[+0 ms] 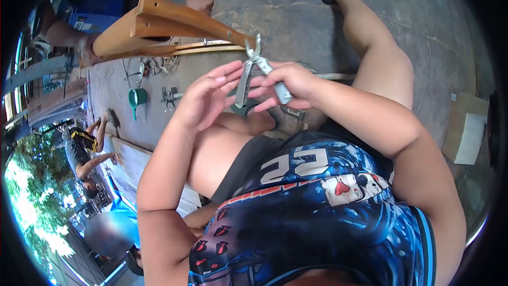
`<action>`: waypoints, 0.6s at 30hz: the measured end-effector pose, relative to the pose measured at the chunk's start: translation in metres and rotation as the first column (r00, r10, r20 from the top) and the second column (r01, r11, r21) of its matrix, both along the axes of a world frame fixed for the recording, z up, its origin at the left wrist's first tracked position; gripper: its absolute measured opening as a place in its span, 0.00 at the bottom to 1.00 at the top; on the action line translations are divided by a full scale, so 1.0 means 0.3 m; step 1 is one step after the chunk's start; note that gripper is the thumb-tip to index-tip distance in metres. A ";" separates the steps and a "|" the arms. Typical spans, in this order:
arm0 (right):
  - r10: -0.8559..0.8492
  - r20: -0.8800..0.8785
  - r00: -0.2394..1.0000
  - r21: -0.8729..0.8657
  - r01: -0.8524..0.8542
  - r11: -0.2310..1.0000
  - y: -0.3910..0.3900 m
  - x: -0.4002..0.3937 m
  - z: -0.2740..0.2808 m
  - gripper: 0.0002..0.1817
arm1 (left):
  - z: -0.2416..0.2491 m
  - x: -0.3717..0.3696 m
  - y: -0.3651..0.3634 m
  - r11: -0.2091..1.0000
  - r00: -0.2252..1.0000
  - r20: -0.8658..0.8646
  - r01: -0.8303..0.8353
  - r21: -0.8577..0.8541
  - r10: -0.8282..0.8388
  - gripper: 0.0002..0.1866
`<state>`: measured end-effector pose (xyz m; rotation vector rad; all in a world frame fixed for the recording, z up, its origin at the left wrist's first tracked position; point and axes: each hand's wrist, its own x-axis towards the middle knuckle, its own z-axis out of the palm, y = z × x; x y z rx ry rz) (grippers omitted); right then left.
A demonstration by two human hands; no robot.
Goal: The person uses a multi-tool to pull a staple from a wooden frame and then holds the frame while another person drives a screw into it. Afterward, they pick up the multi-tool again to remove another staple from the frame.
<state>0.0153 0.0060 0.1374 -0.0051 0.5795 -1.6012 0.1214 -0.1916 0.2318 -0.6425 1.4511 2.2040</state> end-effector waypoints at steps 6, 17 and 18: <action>-0.011 0.085 0.996 -0.316 0.037 0.948 0.222 0.009 0.067 0.52 | 0.096 0.103 0.149 0.891 0.942 -0.251 -0.092 0.445 0.223 0.57; -0.138 0.048 0.989 0.028 0.136 0.990 0.235 -0.082 -0.168 0.35 | 0.146 0.069 0.227 0.914 0.869 -0.452 -0.002 0.406 0.203 0.69; -0.132 0.061 0.989 0.073 0.127 0.989 0.234 -0.091 -0.177 0.34 | 0.138 0.062 0.227 0.912 0.872 -0.449 0.005 0.409 0.196 0.69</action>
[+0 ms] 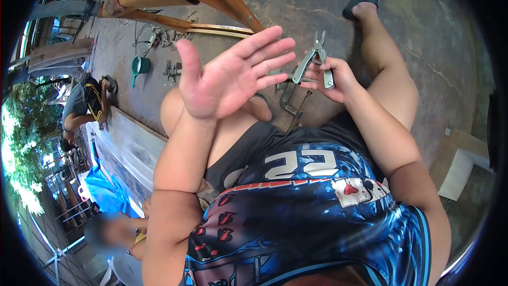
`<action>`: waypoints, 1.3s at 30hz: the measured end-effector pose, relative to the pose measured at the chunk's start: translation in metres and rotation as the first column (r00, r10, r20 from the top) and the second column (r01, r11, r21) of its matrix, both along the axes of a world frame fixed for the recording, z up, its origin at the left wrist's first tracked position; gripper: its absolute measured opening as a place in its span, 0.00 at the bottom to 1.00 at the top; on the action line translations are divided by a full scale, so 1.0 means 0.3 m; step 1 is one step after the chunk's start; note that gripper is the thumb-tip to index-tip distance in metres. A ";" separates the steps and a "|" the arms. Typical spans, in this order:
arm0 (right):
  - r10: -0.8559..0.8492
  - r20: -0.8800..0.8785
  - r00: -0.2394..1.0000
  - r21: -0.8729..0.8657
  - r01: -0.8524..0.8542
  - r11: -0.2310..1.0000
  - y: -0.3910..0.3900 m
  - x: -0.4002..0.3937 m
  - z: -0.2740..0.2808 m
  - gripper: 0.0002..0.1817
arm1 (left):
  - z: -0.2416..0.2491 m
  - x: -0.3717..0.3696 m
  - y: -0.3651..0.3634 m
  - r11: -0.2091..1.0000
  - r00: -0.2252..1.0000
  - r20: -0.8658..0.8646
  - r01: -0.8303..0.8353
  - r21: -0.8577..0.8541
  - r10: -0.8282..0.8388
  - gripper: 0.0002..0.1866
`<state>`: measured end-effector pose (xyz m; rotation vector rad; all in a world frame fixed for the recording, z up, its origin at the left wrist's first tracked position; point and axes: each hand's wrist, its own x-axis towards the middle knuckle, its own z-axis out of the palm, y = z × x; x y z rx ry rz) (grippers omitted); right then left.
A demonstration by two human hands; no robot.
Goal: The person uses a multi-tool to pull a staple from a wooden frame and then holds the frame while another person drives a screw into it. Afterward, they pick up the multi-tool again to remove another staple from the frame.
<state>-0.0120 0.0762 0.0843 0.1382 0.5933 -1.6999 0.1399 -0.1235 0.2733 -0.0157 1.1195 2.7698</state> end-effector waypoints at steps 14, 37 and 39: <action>0.026 -0.214 0.976 -0.048 -0.037 0.998 -0.019 -0.058 -0.078 0.25 | -0.120 -0.073 -0.053 0.589 0.991 0.003 -0.075 -0.805 0.131 0.33; -0.014 -0.052 0.999 -0.267 -0.001 0.964 -0.051 -0.050 0.009 0.34 | -0.181 -0.115 0.117 -0.305 0.974 0.171 0.120 -0.945 -0.148 0.36; -0.042 -0.072 0.997 -0.159 0.030 0.987 -0.051 -0.058 0.010 0.34 | -0.187 -0.122 0.130 -0.406 0.962 0.205 0.116 -0.907 -0.183 0.36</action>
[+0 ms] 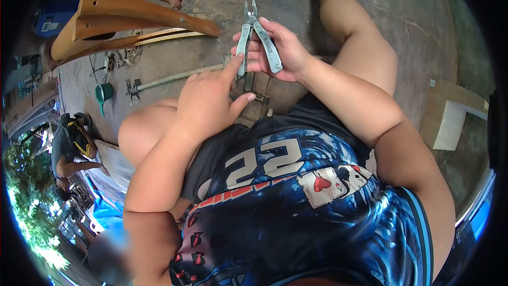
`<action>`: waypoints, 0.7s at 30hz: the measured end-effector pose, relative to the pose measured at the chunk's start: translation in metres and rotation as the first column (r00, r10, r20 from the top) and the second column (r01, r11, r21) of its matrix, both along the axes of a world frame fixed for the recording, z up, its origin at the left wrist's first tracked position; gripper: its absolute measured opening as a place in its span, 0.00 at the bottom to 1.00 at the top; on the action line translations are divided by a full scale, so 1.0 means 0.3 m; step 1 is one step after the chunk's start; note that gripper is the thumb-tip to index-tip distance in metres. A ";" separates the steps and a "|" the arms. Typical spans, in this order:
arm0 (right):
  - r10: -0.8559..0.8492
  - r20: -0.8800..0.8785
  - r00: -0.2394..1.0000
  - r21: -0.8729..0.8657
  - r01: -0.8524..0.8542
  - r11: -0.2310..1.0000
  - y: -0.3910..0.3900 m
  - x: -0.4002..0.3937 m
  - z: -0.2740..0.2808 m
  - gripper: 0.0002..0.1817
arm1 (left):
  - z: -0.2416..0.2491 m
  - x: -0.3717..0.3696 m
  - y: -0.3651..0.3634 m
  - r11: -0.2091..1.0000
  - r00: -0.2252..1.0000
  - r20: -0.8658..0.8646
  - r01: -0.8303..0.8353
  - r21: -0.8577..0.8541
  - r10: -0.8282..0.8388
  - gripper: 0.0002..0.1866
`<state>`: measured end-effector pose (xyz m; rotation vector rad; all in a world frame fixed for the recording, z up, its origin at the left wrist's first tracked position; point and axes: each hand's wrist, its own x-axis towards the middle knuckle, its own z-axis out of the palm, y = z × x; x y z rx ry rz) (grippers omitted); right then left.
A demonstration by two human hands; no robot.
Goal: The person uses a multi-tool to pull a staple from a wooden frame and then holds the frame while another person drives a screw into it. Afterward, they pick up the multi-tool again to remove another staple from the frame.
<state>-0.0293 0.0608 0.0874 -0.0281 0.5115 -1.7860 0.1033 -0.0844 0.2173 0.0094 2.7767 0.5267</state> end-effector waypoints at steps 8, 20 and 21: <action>-0.059 -0.022 0.998 0.094 0.061 0.994 0.010 -0.032 -0.021 0.34 | -0.023 -0.022 0.008 0.997 0.999 -0.011 0.047 0.059 -0.046 0.37; -0.011 -0.074 0.997 0.101 0.018 0.995 0.005 -0.049 -0.031 0.30 | -0.007 -0.048 -0.020 0.962 0.986 0.169 -0.048 0.269 0.002 0.36; -0.001 -0.058 0.998 0.161 0.010 0.987 -0.003 -0.043 -0.029 0.28 | -0.007 -0.046 -0.024 0.968 0.983 0.185 -0.032 0.249 -0.015 0.36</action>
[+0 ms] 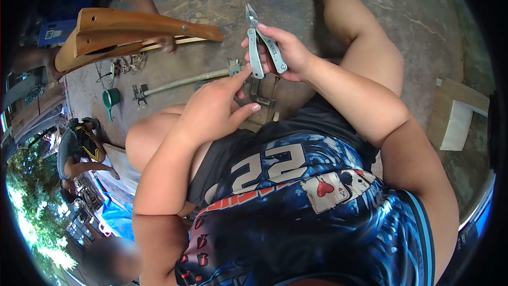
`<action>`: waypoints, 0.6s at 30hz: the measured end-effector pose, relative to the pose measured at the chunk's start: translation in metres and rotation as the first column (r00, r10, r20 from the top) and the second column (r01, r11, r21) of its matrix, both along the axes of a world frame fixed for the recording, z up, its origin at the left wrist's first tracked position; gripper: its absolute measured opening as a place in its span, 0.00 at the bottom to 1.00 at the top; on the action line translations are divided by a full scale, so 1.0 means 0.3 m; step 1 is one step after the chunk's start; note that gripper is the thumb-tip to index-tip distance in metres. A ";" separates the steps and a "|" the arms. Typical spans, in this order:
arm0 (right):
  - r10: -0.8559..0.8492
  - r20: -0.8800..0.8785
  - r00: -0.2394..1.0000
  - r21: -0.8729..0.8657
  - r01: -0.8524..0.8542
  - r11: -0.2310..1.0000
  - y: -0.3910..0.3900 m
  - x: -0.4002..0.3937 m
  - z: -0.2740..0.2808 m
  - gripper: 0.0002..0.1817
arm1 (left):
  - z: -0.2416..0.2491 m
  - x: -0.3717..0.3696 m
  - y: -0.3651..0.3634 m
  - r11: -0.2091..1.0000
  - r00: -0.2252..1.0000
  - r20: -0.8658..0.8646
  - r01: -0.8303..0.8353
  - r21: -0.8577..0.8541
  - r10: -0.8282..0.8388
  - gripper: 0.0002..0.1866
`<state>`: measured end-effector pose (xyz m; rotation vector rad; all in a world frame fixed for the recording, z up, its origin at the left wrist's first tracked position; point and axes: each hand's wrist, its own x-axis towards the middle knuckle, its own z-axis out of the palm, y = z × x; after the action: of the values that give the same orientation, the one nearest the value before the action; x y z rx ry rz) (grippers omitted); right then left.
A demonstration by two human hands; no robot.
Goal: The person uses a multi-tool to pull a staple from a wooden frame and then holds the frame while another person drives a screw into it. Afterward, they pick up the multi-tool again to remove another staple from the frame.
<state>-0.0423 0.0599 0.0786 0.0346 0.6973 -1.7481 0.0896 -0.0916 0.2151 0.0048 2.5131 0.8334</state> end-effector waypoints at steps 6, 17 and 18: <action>0.089 -0.097 0.991 0.325 -0.054 0.944 -0.024 0.000 -0.078 0.22 | -0.038 0.025 -0.024 0.997 0.998 0.016 0.065 -0.029 -0.064 0.34; 0.267 -0.348 0.899 0.524 -0.049 0.850 -0.059 0.002 -0.237 0.09 | -0.023 0.022 -0.071 0.999 0.997 0.065 0.034 -0.027 -0.033 0.35; 0.344 -0.372 0.862 0.572 -0.079 0.816 -0.059 -0.004 -0.249 0.08 | -0.024 0.024 -0.078 0.998 0.997 0.074 0.040 -0.038 -0.037 0.35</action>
<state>-0.0434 0.0420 0.0039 -0.0771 1.4835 -1.2873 0.0966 -0.1151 0.2080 0.0097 2.4526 0.7551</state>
